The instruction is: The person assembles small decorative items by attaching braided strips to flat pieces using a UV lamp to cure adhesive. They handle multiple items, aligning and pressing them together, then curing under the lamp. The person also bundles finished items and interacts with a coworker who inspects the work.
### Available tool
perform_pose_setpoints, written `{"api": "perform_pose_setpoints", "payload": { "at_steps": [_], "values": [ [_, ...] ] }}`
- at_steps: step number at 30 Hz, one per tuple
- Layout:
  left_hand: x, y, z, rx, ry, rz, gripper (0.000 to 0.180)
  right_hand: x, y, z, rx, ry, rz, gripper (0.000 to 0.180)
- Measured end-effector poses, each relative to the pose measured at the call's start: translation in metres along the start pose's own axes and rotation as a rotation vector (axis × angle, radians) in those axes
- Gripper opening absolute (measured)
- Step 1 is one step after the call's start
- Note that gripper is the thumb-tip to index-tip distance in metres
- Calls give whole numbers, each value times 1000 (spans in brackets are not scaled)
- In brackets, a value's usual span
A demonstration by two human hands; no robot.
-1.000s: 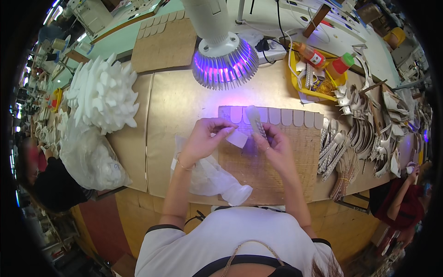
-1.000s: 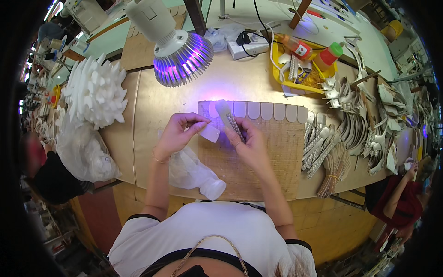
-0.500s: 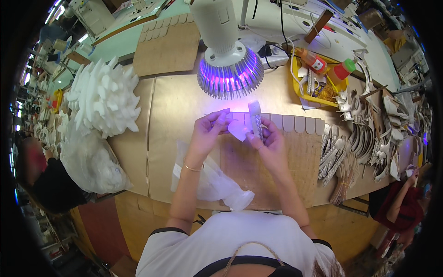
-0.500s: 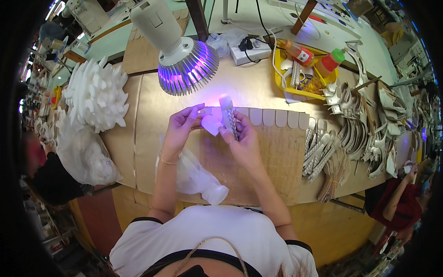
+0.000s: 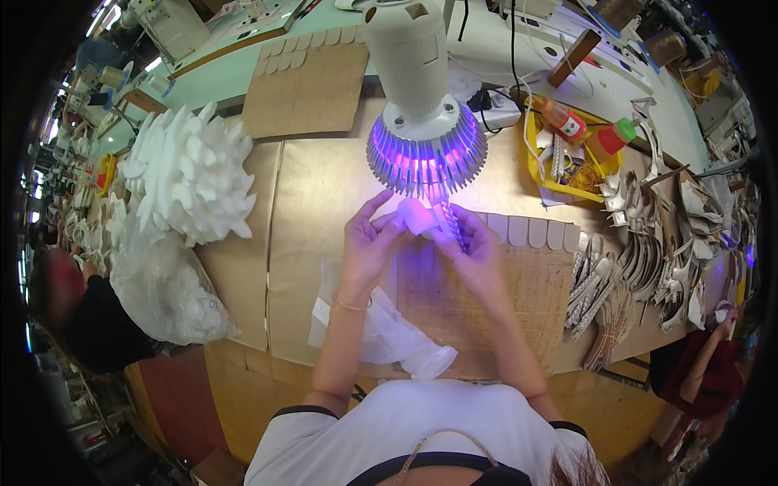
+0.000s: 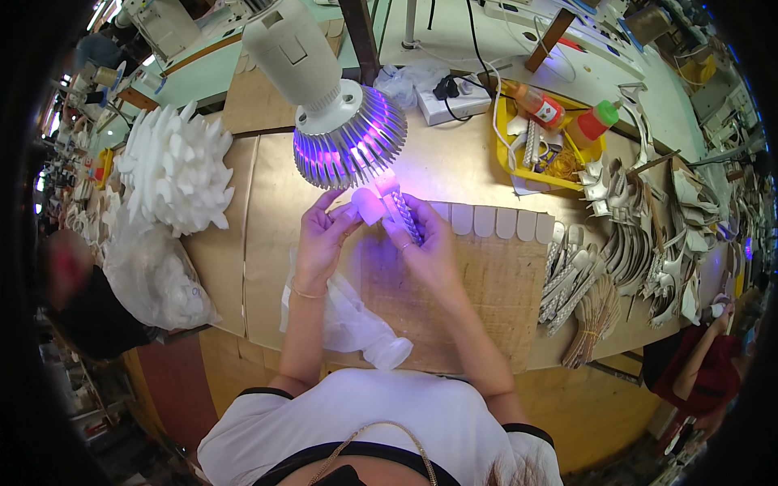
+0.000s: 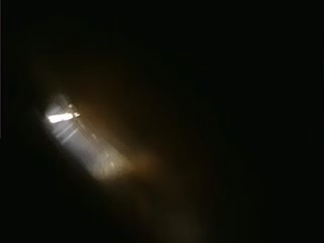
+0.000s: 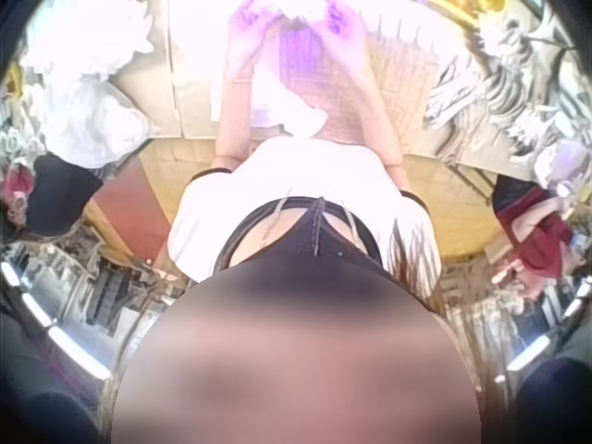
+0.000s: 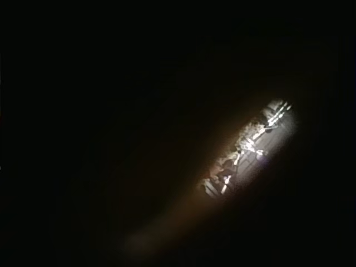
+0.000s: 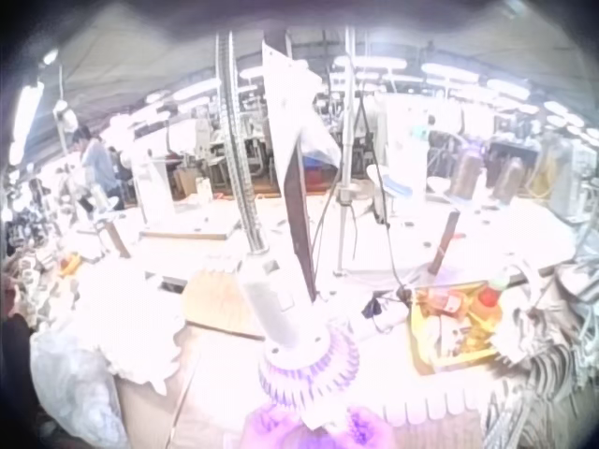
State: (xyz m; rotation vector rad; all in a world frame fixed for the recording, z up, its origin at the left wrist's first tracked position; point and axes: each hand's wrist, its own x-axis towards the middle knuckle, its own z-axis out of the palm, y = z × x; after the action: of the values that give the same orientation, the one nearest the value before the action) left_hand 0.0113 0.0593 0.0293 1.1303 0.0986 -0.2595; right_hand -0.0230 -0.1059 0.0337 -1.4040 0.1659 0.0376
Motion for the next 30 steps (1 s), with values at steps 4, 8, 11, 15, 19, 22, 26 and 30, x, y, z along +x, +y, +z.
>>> {"api": "perform_pose_setpoints", "payload": {
  "at_steps": [4,8,11,15,19,22,26,30],
  "values": [
    [4,1,6,95,61,103,50,-8,-5,-11,-171,-73,66,45],
    [5,-3,13,133,79,110,49,-12,-9,-8,-227,-77,16,47],
    [2,-5,15,120,79,151,48,-11,-11,-4,-206,-39,-23,51],
    [1,-4,14,99,91,140,48,-9,-13,-3,-199,-63,5,55],
    [0,-3,13,109,81,120,50,-8,-11,-3,-181,-59,-17,55],
    [-1,-2,16,100,94,126,48,-8,-8,-3,-181,-61,-10,55],
    [-2,-1,17,93,101,137,48,-8,-4,-2,-173,-38,-12,55],
    [-2,-1,16,113,91,119,50,-9,-1,-3,-178,-16,-34,55]
  ]
}}
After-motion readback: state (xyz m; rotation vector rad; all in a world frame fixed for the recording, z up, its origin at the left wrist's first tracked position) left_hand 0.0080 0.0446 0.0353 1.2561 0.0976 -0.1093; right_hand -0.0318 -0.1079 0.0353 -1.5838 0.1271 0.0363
